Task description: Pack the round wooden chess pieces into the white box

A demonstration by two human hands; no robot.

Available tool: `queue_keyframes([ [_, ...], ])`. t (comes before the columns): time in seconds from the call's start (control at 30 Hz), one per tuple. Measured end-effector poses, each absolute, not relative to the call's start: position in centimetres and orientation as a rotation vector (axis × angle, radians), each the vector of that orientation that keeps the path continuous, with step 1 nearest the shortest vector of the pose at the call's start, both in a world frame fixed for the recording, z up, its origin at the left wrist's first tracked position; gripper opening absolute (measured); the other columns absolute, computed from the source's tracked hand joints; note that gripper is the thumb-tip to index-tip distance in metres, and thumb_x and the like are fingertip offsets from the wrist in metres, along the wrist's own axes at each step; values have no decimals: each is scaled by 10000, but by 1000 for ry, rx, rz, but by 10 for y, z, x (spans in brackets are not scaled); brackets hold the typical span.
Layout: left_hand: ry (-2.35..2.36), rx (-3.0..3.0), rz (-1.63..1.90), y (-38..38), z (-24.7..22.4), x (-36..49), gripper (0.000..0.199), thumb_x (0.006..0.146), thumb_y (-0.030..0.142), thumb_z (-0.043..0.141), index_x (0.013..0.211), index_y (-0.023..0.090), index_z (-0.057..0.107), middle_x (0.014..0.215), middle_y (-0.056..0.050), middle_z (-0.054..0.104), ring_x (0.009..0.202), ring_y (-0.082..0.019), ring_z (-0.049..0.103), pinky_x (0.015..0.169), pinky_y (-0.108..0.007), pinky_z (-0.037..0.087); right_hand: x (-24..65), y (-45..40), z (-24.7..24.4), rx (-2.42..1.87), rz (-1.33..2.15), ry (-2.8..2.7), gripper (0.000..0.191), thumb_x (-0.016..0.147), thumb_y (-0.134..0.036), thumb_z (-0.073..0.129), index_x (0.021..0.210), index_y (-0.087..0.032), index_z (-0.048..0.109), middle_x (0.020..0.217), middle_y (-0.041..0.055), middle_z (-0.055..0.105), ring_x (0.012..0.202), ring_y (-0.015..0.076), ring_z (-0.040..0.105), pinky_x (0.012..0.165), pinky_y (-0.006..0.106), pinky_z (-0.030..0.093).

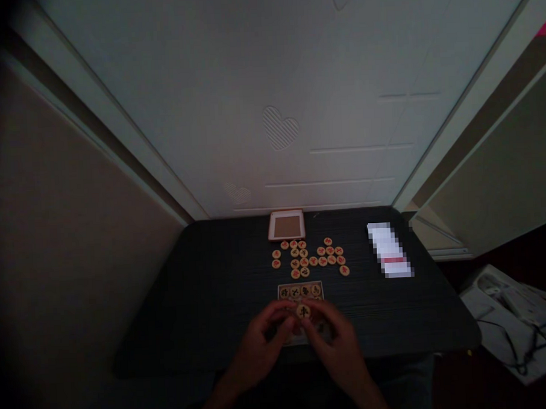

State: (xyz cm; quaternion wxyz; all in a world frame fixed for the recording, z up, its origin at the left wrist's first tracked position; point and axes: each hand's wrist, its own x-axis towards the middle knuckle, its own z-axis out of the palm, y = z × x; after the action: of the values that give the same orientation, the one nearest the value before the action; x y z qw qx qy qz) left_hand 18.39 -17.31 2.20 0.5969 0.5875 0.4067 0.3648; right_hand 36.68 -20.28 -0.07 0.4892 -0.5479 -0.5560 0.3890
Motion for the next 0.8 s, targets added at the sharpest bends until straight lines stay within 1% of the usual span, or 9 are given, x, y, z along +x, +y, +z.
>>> queue_keyframes([
  [0.17,1227,1727,825,-164,3,174,194,983,307,597,1130,246,707,949,-30,739,852,-184,686,816,-297,533,388,-190,-18,-1414,1075,-1122,394,892,-451,717,1230,-253,675,1091,64,756,971,228,723,853,333,592],
  [0.23,1333,1887,771,-160,-5,167,193,976,309,595,1106,247,724,847,-20,695,774,-180,653,749,-289,516,397,-186,-23,-1458,1073,-1097,425,888,-471,714,1247,-249,665,1066,65,758,963,230,722,837,334,594],
  [0.3,1400,1994,718,-157,-12,160,204,980,320,582,1107,248,725,789,-11,656,740,-178,632,708,-282,498,403,-182,-27,-1489,1034,-1063,450,877,-488,720,1251,-244,661,1035,64,758,941,229,722,817,331,594],
  [0.47,1430,2053,686,-154,-22,153,203,994,339,553,1071,249,718,846,-15,677,788,-176,643,720,-269,492,408,-179,-35,-1465,966,-1010,465,846,-501,747,1216,-231,664,962,55,738,867,212,714,775,319,587],
  [0.63,1445,2000,706,-152,-24,153,216,986,320,533,1047,243,726,849,-16,693,749,-171,644,715,-273,494,411,-178,-38,-1422,891,-985,483,809,-509,784,1179,-228,652,911,36,719,858,203,712,784,319,586],
  [0.8,1433,1984,718,-154,-20,153,226,977,319,530,1029,236,733,865,-31,709,772,-188,655,691,-272,488,410,-177,-37,-1412,913,-1036,504,787,-565,783,1117,-198,678,933,69,742,847,219,718,757,337,593],
])
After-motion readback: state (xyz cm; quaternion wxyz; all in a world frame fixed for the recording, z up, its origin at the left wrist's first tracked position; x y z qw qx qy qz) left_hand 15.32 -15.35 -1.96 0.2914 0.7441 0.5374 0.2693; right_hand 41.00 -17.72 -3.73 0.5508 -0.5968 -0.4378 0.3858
